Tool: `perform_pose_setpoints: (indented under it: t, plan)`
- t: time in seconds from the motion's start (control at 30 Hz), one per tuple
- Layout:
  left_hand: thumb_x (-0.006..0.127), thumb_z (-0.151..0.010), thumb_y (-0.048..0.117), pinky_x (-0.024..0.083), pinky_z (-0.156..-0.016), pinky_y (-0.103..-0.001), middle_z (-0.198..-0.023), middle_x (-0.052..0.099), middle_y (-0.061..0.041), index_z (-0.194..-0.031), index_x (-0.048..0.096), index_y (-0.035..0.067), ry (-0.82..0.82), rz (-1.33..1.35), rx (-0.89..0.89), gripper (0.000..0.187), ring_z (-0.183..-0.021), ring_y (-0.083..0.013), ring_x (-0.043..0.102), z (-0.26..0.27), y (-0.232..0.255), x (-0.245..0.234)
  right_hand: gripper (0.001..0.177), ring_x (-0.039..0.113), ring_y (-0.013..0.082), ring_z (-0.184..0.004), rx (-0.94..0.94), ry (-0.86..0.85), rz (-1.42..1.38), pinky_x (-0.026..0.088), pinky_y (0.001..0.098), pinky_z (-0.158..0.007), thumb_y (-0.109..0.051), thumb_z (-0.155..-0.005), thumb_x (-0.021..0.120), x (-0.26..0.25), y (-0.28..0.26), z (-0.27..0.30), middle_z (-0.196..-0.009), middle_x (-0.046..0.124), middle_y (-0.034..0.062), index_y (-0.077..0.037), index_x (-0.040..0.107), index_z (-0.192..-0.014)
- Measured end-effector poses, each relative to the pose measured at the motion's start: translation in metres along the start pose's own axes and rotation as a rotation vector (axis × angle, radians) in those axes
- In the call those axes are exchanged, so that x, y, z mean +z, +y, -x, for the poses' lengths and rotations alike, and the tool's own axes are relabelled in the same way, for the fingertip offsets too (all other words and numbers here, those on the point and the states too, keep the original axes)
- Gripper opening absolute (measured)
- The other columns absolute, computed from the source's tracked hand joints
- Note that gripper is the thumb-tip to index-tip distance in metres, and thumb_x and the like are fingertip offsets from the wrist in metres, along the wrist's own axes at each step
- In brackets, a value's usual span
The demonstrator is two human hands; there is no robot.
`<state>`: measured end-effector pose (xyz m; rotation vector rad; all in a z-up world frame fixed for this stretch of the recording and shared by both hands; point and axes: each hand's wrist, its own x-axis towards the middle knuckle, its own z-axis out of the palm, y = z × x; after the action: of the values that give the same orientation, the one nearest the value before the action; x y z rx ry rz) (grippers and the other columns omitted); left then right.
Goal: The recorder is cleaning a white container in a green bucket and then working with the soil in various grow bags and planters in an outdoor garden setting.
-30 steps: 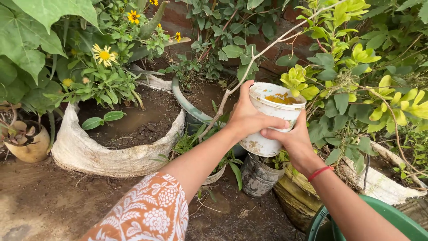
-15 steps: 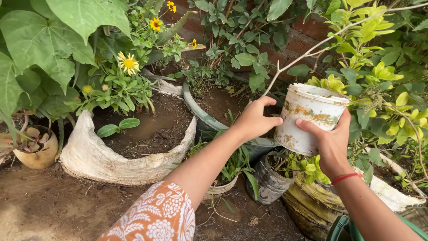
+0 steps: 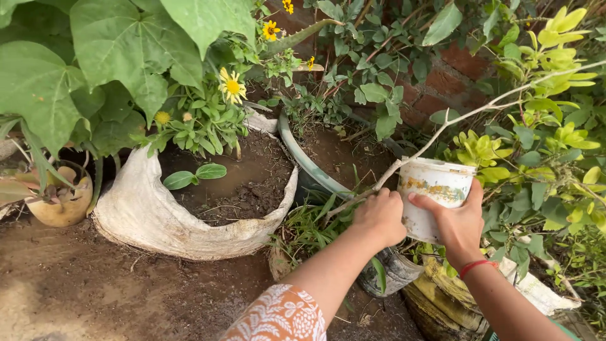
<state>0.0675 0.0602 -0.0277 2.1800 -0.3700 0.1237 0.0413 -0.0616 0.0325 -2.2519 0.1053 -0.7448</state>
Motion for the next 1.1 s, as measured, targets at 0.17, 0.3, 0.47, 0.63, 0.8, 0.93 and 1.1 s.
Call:
perform_pose_setpoints:
  t: [0.17,0.3,0.47,0.63,0.8,0.93,1.1]
  plan:
    - [0.079,-0.079,0.007,0.060,-0.090,-0.044,-0.130,0.057,-0.019,-0.133,0.051,-0.003,-0.021,-0.051,0.024,0.062,-0.115,-0.0330,0.063,0.004,0.001,0.002,0.105,0.071,0.0291,-0.104,0.041,0.011,0.156,0.055,0.0413,-0.092,-0.042,-0.054,0.090,0.006,0.004,-0.010,-0.122,0.070,0.0157,-0.011,0.046,-0.145]
    - [0.078,-0.079,0.004,0.059,-0.090,-0.043,-0.130,0.058,-0.021,-0.128,0.056,-0.005,0.086,-0.061,0.085,0.054,-0.113,-0.0339,0.064,0.001,-0.003,0.010,0.109,0.070,0.0332,-0.109,0.040,0.023,0.287,0.052,0.0436,-0.098,-0.045,-0.054,0.091,0.007,0.014,-0.024,-0.124,0.070,0.0183,-0.013,0.047,-0.149]
    - [0.078,-0.077,0.003,0.061,-0.087,-0.043,-0.128,0.058,-0.020,-0.128,0.054,-0.005,0.068,-0.103,0.079,0.057,-0.111,-0.0337,0.065,0.005,-0.001,0.006,0.115,0.068,0.0377,-0.113,-0.035,-0.017,0.385,0.051,0.0465,-0.099,-0.051,-0.052,0.089,0.010,0.034,-0.046,-0.125,0.070,0.0212,-0.012,0.045,-0.151]
    - [0.078,-0.075,0.002,0.060,-0.087,-0.043,-0.127,0.059,-0.020,-0.126,0.056,-0.005,0.100,-0.160,0.126,0.056,-0.110,-0.0331,0.065,0.009,-0.007,0.010,0.117,0.067,0.0395,-0.115,0.014,-0.054,0.454,0.051,0.0472,-0.099,-0.055,-0.051,0.089,0.016,0.032,-0.056,-0.126,0.069,0.0224,-0.012,0.045,-0.150]
    - [0.075,-0.077,0.004,0.061,-0.085,-0.044,-0.129,0.056,-0.021,-0.124,0.056,-0.008,0.043,-0.218,0.189,0.051,-0.110,-0.0333,0.064,0.021,-0.004,0.008,0.116,0.067,0.0388,-0.116,-0.011,-0.059,0.394,0.051,0.0471,-0.100,-0.054,-0.050,0.088,0.020,0.034,-0.061,-0.128,0.069,0.0206,-0.013,0.045,-0.150]
    - [0.075,-0.074,0.003,0.060,-0.085,-0.044,-0.125,0.058,-0.020,-0.123,0.057,-0.006,0.136,-0.157,0.177,0.053,-0.110,-0.0335,0.065,0.016,-0.002,0.007,0.112,0.067,0.0395,-0.117,-0.020,-0.043,0.414,0.051,0.0465,-0.101,-0.054,-0.053,0.087,0.025,0.038,-0.057,-0.129,0.069,0.0215,-0.015,0.047,-0.150]
    - [0.068,-0.080,-0.003,0.063,-0.081,-0.039,-0.124,0.062,-0.019,-0.126,0.058,-0.005,0.208,-0.102,0.175,0.047,-0.101,-0.0296,0.070,0.012,0.003,0.012,0.109,0.065,0.0408,-0.117,-0.007,-0.006,0.335,0.049,0.0469,-0.101,-0.053,-0.059,0.085,0.031,0.044,-0.053,-0.128,0.067,0.0230,-0.016,0.043,-0.153]
